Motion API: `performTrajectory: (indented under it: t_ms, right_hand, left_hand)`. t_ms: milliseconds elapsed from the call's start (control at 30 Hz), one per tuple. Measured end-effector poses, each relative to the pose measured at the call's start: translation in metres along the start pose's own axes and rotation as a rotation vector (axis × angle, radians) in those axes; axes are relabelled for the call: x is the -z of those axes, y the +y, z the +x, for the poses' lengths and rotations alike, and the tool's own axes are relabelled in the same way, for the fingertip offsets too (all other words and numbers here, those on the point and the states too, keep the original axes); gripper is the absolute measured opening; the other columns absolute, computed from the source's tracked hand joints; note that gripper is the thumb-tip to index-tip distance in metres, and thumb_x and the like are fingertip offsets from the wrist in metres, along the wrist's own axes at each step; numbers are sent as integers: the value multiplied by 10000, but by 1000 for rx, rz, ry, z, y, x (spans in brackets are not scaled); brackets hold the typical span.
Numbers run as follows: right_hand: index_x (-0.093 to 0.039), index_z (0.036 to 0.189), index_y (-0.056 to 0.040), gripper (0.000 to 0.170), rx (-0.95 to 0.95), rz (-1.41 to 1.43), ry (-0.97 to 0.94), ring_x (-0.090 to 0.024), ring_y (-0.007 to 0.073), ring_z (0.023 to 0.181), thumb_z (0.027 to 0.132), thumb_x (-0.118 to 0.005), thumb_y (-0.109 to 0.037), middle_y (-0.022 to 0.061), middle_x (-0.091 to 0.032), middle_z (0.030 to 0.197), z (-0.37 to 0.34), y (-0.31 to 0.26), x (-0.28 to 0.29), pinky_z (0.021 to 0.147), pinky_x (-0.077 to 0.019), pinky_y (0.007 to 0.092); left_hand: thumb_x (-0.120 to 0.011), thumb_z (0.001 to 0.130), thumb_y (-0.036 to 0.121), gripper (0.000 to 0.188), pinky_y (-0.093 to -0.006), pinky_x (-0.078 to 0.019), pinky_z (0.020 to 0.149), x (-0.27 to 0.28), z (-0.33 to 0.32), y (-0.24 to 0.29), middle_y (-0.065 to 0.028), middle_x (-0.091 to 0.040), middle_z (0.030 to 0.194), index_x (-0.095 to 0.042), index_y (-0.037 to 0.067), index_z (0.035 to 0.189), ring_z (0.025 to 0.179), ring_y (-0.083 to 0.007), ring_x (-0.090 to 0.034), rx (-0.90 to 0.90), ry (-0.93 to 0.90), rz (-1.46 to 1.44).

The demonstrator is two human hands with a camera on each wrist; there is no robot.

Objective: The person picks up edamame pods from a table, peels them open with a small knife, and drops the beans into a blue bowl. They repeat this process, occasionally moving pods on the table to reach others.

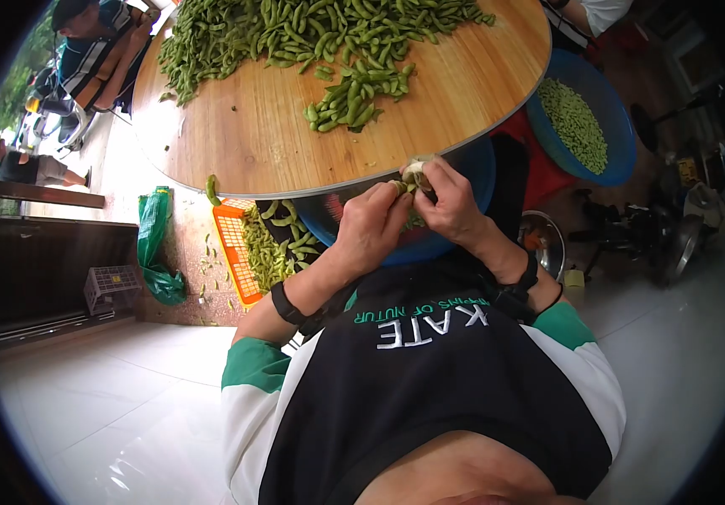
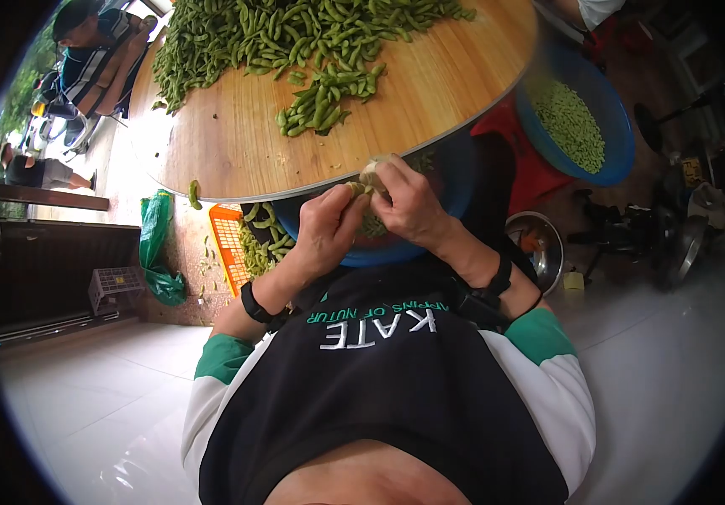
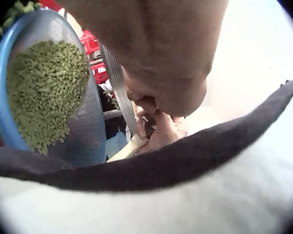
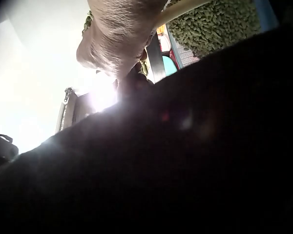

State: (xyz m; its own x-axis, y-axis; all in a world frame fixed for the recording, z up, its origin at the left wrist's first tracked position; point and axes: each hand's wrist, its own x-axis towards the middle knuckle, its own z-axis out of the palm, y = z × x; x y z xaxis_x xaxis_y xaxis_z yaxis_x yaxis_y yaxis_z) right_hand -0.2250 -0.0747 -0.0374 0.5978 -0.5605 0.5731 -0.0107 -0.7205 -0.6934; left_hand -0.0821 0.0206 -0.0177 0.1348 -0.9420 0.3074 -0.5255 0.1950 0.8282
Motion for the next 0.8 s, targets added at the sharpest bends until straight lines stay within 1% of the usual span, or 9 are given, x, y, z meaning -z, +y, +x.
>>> performTrajectory:
  t_ms: [67, 133, 200, 300, 367, 500, 667, 700, 800]
  right_hand:
    - [-559, 958, 27, 226, -59, 11, 5, -615, 305, 774, 740, -574, 85, 160, -586, 902, -2, 0, 0, 674, -502, 330]
    - [-513, 952, 13, 252, -23, -8, -77, -579, 397, 776, 714, -586, 51, 204, -539, 896, -1, 2, 2, 645, -500, 417]
    - [-508, 958, 9, 266, 27, -101, -79, -580, 396, 774, 709, -597, 41, 201, -532, 893, -2, 1, -2, 643, -501, 420]
    - [-501, 964, 2, 289, 111, -224, -80, -583, 394, 769, 701, -617, 20, 196, -522, 892, 2, -6, -2, 640, -505, 426]
    - [-498, 966, -1, 297, 139, -250, -80, -585, 391, 767, 697, -626, 9, 194, -518, 894, 2, -13, -2, 640, -508, 428]
    - [-502, 953, 6, 299, 122, -255, -129, -579, 386, 755, 680, -625, 17, 197, -518, 894, -4, -19, -3, 639, -502, 428]
    - [-506, 974, -6, 292, 54, -324, -91, -592, 384, 748, 701, -605, 19, 194, -535, 909, -8, -3, 3, 630, -510, 436]
    - [-507, 980, -6, 293, -16, -275, -68, -592, 386, 741, 702, -592, 28, 192, -542, 899, -8, -1, 5, 634, -508, 439]
    - [-512, 979, -3, 270, -90, -190, -14, -596, 395, 738, 719, -563, 49, 193, -568, 871, -6, -8, 4, 636, -501, 436]
  left_hand:
    - [-608, 854, 96, 168, -426, -432, 550, 0, -2, 1, -215, -544, 703, -509, -19, 780, 635, -401, -550, 64, -25, -17]
    - [-596, 849, 97, 164, -424, -437, 552, -2, -2, -1, -220, -550, 709, -508, -20, 776, 637, -407, -546, 111, -26, 0]
    - [-585, 845, 99, 161, -422, -442, 553, -4, -3, -7, -226, -556, 715, -507, -21, 772, 639, -412, -542, 160, -25, 20]
    - [-576, 828, 83, 131, -379, -443, 552, -15, 0, -24, -179, -569, 677, -526, -28, 779, 604, -316, -571, 216, -4, 44]
    - [-548, 806, 37, 72, -324, -436, 562, -22, 1, -35, -109, -561, 652, -566, -30, 824, 625, -154, -547, 493, 1, -393]
    - [-529, 775, -1, 123, -279, -429, 586, -34, 2, -32, -60, -547, 655, -591, -32, 877, 682, -74, -494, 507, 57, -689]
    - [-547, 766, 3, 209, -273, -455, 630, -21, -2, -23, -108, -580, 702, -577, -24, 970, 684, -93, -535, 407, -130, -240]
    - [-577, 766, 10, 246, -278, -466, 619, -21, -2, -19, -126, -581, 713, -554, -23, 1009, 678, -103, -556, 170, -18, -229]
    - [-626, 790, 18, 239, -220, -446, 605, -9, -5, 2, -44, -625, 818, -563, -14, 1019, 710, -52, -522, 205, -1, -247]
